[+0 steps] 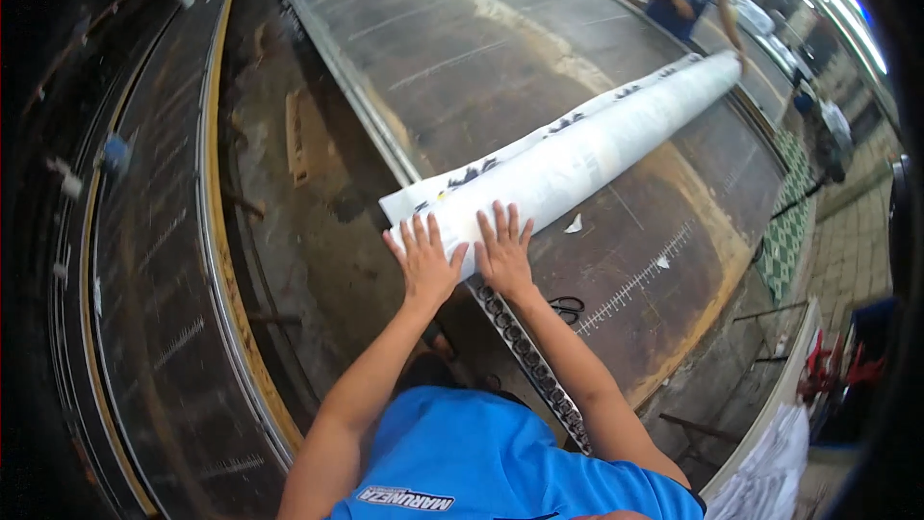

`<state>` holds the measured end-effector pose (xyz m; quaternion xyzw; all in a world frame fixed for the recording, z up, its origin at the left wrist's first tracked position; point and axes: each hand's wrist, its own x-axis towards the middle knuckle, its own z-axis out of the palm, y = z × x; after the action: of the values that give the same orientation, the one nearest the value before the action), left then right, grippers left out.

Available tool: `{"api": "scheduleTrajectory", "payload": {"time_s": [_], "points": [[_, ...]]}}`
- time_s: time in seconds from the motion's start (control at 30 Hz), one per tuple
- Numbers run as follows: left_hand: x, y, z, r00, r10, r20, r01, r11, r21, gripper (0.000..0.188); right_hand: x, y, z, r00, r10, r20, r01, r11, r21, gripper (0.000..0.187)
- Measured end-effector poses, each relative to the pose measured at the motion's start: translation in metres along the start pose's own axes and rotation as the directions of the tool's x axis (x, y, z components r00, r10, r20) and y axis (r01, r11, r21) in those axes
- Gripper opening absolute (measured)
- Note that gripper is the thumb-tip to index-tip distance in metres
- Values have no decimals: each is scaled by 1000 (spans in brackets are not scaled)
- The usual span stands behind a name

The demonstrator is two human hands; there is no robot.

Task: Rolling up a long strip of printed graphics and cutting it with scissors at the end of the roll.

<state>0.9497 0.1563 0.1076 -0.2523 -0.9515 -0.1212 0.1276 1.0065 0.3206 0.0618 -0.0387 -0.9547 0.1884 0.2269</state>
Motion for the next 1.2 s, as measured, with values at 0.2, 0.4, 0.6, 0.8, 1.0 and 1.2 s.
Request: {"api": "scheduleTrajectory", "payload": {"time_s": [0.2, 0.4, 0.6, 0.8, 1.0, 1.2], "points": [[49, -28, 1, 996, -83, -15, 82, 996, -41, 69, 58, -14, 7, 1000, -20, -17, 19, 998, -60, 54], [126, -91, 15, 990, -115, 81, 120, 992, -50, 51, 160, -27, 43, 998, -55, -5, 54, 995, -88, 40], [119, -80, 36, 998, 19, 58, -18, 1000, -23, 67, 304, -25, 118, 971, 73, 229, -96, 991, 91, 32], [121, -106, 76, 986, 166, -11, -163, 980, 118, 81, 418, -34, 182, 979, -112, 171, 54, 948, 313, 28], [236, -174, 74, 992, 96, -81, -88, 992, 90, 85, 398, -36, 161, 966, 79, 247, -172, 908, 381, 27], [360, -248, 68, 980, -30, 195, 64, 983, -170, 76, 357, -24, 193, 991, -131, -28, 130, 991, -9, 47]]}}
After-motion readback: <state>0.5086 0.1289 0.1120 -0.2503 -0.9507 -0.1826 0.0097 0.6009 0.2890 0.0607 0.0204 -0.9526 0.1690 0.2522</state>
